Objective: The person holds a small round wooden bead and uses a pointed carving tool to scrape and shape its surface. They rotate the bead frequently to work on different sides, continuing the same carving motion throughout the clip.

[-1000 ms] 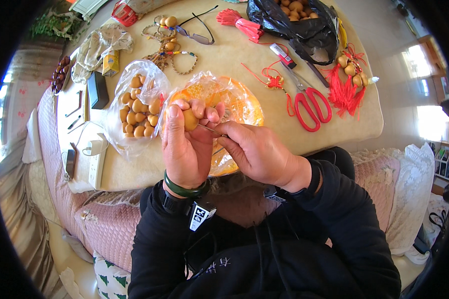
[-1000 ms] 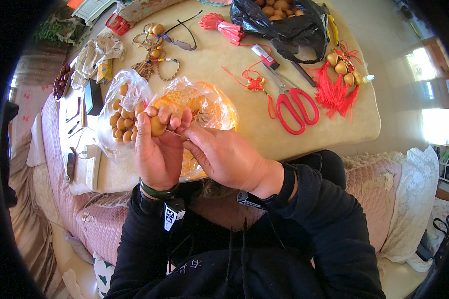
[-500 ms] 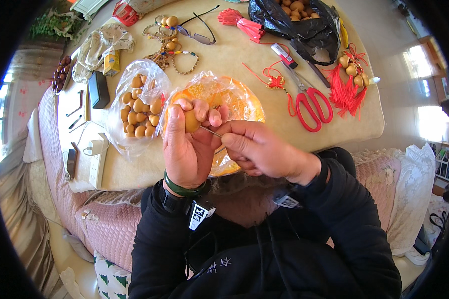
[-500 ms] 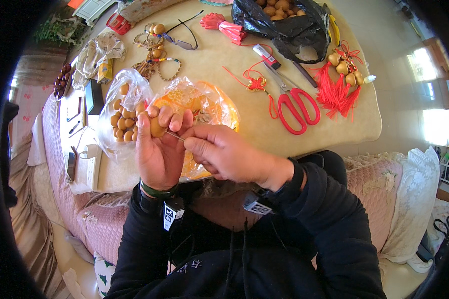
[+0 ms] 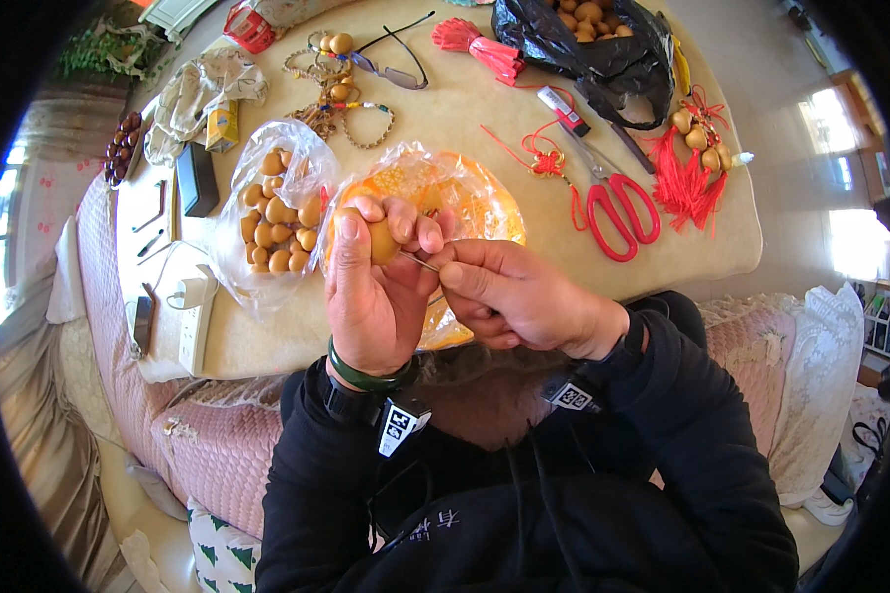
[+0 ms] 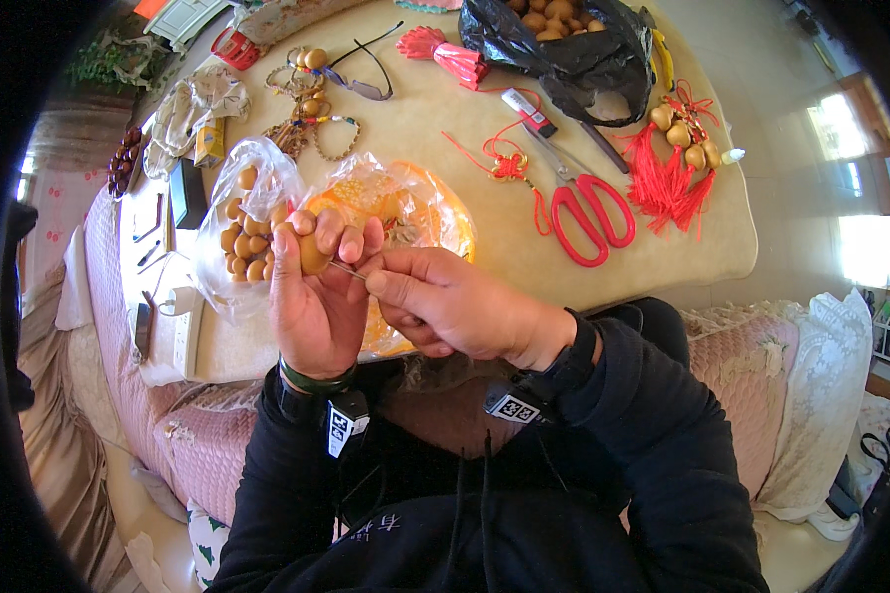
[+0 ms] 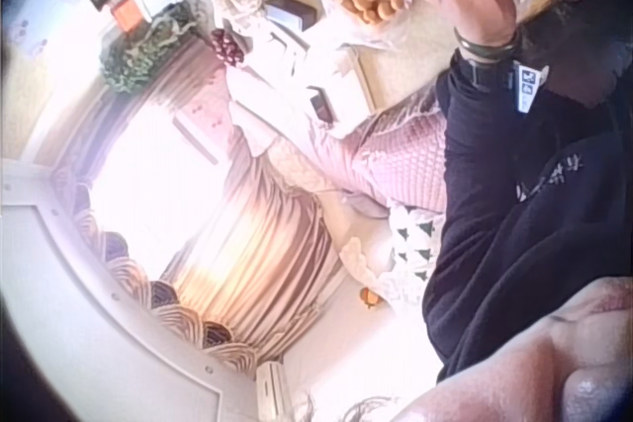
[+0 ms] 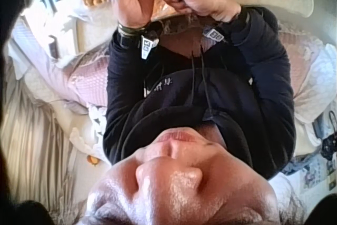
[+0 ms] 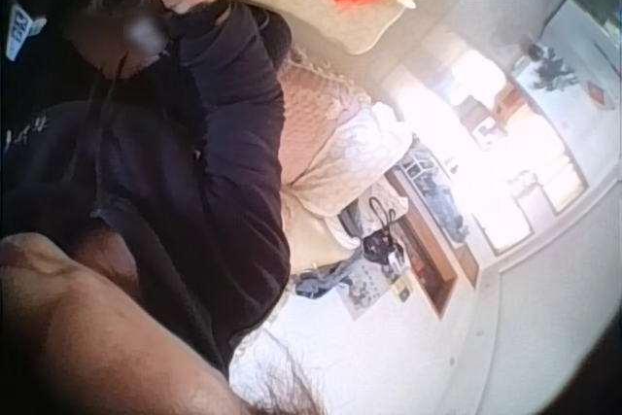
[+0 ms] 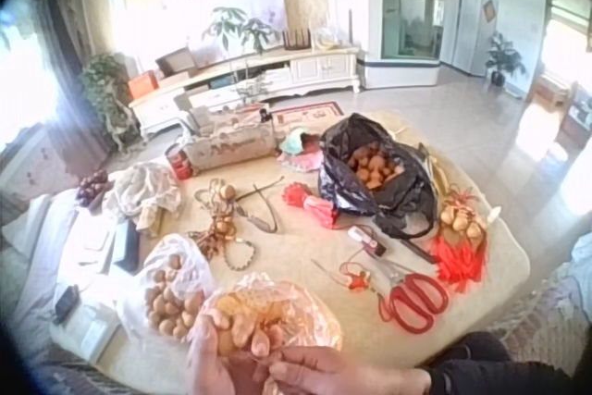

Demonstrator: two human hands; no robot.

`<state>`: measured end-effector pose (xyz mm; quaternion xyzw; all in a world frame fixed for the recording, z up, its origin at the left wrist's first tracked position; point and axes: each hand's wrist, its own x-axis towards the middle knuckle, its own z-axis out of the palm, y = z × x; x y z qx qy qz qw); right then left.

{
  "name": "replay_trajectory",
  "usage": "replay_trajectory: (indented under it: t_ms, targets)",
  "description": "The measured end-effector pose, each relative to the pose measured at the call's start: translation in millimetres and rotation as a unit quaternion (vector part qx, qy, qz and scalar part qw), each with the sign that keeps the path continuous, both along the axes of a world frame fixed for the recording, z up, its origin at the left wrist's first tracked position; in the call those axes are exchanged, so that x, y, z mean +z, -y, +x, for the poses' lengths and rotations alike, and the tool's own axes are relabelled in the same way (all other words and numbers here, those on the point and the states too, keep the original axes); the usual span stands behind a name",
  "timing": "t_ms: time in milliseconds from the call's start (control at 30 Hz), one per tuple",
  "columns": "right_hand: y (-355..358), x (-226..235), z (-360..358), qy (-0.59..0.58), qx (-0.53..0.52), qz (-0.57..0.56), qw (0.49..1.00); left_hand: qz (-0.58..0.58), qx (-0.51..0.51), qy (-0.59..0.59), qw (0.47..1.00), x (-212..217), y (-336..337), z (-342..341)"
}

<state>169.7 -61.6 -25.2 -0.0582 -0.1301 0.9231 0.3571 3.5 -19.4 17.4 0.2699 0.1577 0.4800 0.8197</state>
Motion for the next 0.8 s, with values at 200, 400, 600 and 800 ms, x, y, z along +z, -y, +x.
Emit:
replay_trajectory:
  t_ms: [200,400,600,800]
  targets:
    - [10.4,6.5,-23.5,0.463,-0.36,0.384,0.713,-0.012,0.018,-0.02,1.0,-0.4,3.2,2.9]
    - [14.0,18.7,-8.6,0.285,-0.113,0.079,0.948,-0.008,0.0,0.027,1.0,-7.1,-0.5,-1.3]
    - [17.7,12.7,-20.2,0.455,-0.286,0.312,0.783,-0.003,0.015,-0.007,1.0,-8.7,5.3,1.6]
    - [7.4,15.9,1.3,0.047,-0.04,-0.011,0.998,0.026,0.006,0.015,1.0,-8.2,8.1,4.8]
